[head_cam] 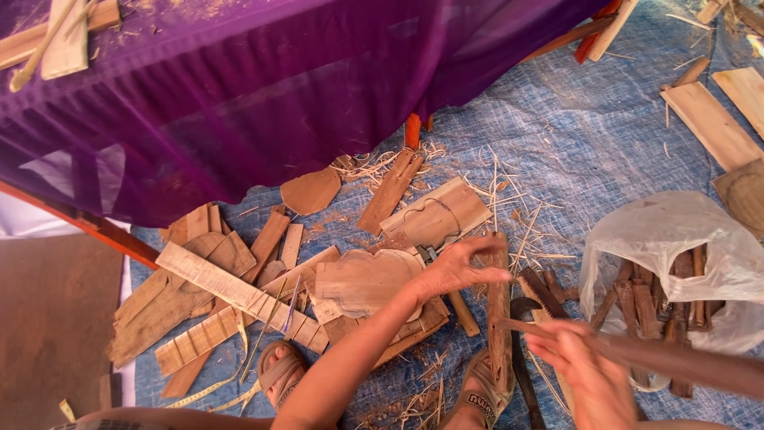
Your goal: The person carves a wooden piece using a chisel and mallet, repeatedly striking the chisel to shape the wood. The person occasionally flips the piece to work on different sides and continues removing wood shavings.
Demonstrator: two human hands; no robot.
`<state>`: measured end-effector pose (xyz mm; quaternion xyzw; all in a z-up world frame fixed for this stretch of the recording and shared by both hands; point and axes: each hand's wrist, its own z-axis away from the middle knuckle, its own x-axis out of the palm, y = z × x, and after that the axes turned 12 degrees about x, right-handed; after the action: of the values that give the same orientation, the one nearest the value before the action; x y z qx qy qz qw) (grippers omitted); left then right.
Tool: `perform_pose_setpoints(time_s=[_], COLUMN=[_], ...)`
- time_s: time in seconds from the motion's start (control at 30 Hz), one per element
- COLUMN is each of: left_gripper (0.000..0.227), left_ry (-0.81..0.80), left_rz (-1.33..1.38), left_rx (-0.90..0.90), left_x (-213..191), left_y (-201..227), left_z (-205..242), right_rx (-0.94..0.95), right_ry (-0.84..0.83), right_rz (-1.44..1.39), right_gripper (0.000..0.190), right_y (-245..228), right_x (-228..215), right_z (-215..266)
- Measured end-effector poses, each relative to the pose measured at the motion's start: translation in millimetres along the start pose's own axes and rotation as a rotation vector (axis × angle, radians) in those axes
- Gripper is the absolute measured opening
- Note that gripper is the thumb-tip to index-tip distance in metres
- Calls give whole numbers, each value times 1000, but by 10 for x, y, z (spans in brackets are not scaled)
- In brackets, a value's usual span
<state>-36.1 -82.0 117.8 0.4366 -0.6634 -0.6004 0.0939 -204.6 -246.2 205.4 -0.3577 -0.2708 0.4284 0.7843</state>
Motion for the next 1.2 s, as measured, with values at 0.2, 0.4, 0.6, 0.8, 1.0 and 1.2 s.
perform_pose_setpoints(time_s=[0.2,0.4,0.6,0.8,1.0,1.2], left_gripper=[106,46,35,40,40,30], left_ry=[-9,600,838,809,787,822], left_rz=[224,1,67,14,-16,2], left_rx=[174,-15,-115,-144,-119,-135], left_x=[-475,-439,-690,-686,-618,-576], left_y=[1048,391,-544,-685,-896,-930], left_z=[95,270,634,633,614,621], right_rx=[-155,-324,-278,27,97,100], right_ry=[-145,-456,199,567,531,530], right_rz=[631,780,769,856,925,923], right_gripper=[24,53,40,41,69,67], right_y=[126,281,1281,2203,2436,2397], right_x=[704,1124,109,-614,-693,-683], right_z=[-417,-846,-2214,-2604,-2745,-2720])
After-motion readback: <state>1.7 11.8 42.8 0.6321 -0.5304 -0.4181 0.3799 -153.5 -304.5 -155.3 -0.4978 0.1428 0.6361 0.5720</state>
